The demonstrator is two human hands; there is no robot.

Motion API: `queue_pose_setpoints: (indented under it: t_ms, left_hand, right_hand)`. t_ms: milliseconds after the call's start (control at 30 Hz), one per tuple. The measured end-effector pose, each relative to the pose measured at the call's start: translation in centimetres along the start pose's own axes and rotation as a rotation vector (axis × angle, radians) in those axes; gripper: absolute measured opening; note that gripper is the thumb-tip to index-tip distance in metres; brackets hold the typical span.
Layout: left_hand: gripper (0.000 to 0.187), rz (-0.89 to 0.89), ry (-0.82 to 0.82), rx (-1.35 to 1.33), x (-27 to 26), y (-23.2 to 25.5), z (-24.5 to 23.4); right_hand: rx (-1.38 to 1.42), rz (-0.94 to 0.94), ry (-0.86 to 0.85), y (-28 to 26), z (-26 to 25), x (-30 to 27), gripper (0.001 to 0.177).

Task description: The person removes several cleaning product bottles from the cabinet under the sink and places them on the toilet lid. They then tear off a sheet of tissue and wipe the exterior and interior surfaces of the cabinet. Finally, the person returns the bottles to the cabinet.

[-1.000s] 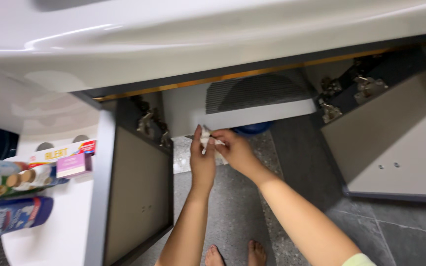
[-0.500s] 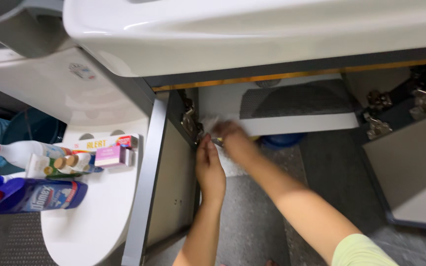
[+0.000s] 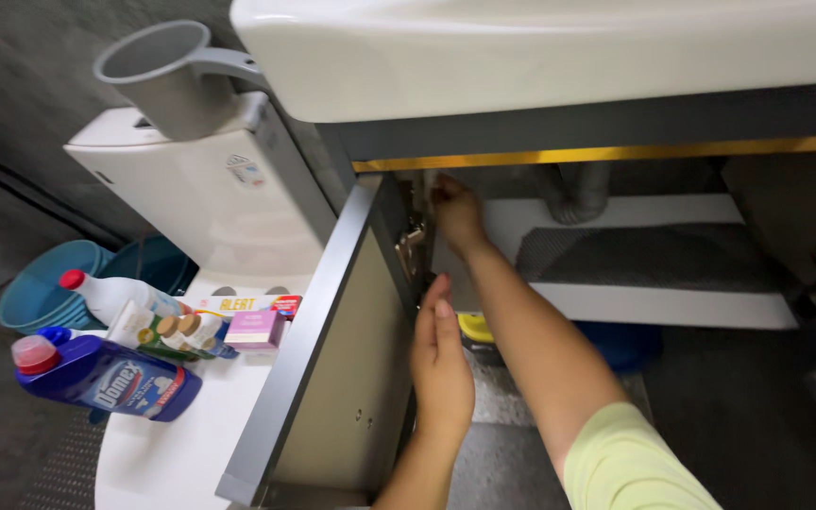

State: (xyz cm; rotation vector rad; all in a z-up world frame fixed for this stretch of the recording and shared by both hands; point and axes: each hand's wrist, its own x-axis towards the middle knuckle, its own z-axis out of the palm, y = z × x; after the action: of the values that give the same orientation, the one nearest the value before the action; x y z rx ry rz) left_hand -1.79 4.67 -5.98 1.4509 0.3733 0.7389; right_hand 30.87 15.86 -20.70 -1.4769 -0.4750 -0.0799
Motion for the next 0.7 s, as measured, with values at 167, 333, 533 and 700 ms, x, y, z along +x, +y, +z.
queue_pose_setpoints:
  t_ms: [167, 333, 533, 700]
  left_hand:
    - [0.058, 0.055, 0.037, 0.020, -0.3, 1.5, -0.6]
    - [0.059, 0.066, 0.035, 0.001, -0.5, 2.4, -1.1]
    - [0.060, 0.051, 0.029, -0.028, -1.5, 2.3, -1.4]
    - [0.060, 0.014, 0.036, -0.047, -2.0, 2.6, -1.6]
  right_hand:
    - [-0.604, -0.134, -0.084, -1.6, 1.1, -1.0, 0.028]
    - [-0.056, -0.016, -0.095, -10.1, -0.4, -0.7, 0.026]
    - [-0.144, -0.356, -0.097, -14.1, -2.2, -7.2, 0.035]
    - [-0.367, -0.006, -0.076, -14.4, -2.8, -10.0, 0.034]
